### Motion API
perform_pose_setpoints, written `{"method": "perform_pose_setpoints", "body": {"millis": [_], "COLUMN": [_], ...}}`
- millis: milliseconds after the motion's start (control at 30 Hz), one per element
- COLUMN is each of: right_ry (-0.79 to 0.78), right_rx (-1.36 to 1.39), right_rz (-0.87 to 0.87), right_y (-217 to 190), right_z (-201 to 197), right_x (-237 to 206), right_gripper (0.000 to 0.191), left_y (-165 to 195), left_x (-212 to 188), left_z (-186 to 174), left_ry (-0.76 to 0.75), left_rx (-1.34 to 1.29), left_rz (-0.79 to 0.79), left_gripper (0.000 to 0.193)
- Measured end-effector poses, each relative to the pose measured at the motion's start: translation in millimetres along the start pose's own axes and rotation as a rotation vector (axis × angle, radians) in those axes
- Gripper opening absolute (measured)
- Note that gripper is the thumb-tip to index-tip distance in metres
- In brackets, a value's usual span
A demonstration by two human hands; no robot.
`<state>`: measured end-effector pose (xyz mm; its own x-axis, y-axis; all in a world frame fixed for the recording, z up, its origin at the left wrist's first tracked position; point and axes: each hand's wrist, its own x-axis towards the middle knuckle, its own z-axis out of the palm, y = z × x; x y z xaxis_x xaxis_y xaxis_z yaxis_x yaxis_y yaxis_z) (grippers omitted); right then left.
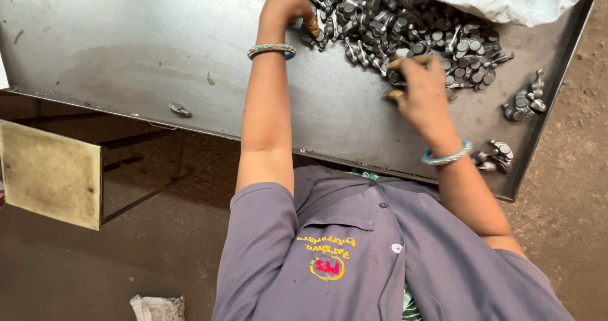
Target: The person stands at a metal table and sorts through a pile of small dark metal castings, picking up individual parts by hand, turning them over in the fingers, and placing them aside on the table. The person continues handling the parts one at a time throughout the episode.
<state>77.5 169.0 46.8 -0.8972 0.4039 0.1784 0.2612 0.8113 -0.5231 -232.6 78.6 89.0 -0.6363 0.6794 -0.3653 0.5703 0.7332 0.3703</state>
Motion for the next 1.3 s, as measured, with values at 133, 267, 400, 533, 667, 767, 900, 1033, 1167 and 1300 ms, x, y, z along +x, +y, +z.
{"method": "perform_pose_setpoints", "body": {"millis": [133, 267, 400, 533, 667, 767, 900, 1033, 1167, 1300], "right_ry": [0.015, 0.032, -0.007, -0.009, -0.030, -0.023, 0.080, 0.083, 0.104, 0.104], "right_rx": [-0.122, -0.127, -0.101, -0.127, -0.116, -0.062, 0.107, 0.218, -0.008, 0.243], "right_rz": [-0.019, -0.090, -0.115, -0.164, -0.184, -0.109, 0.095, 0.368, 0.241, 0.421], "right_y": [2.4, 8.2, 5.4, 1.3, 6.4, 13.0, 15.3, 3.5, -0.4, 23.2], "right_z": [18.3, 25.1, 26.8, 24.6, 12.2, -3.9, -26.2, -26.5, -8.0, 1.7], "right_x": [-6.4, -18.8, -38.8, -60.9, -86.5, -103.5, -112.4, -110.2, -105.7, -107.0], "right_gripper": [0.035, 0.040, 0.037, 0.034, 0.028, 0.029, 0.029, 0.049, 0.048, 0.037], "left_y": [2.2, -4.4, -13.1, -10.2, -3.2, 6.1, 25.5, 38.8, 31.0, 5.8], "left_x": [-4.9, -21.8, -41.6, -58.0, -77.4, -94.7, -127.8, -153.0, -155.3, -132.2], "left_z": [7.5, 17.5, 42.4, 78.7, 116.3, 142.0, 167.9, 166.4, 139.9, 114.1], "left_ry": [-0.157, 0.135, 0.134, 0.125, 0.157, 0.221, 0.248, 0.243, 0.179, 0.302], "left_rx": [-0.106, -0.127, -0.252, -0.278, -0.332, -0.350, -0.443, -0.424, -0.353, -0.362], "left_rz": [-0.085, 0.117, 0.201, 0.202, 0.183, 0.192, 0.160, 0.153, 0.065, -0.036], "left_gripper": [0.077, 0.117, 0.117, 0.103, 0.104, 0.105, 0.116, 0.125, 0.121, 0.117]}}
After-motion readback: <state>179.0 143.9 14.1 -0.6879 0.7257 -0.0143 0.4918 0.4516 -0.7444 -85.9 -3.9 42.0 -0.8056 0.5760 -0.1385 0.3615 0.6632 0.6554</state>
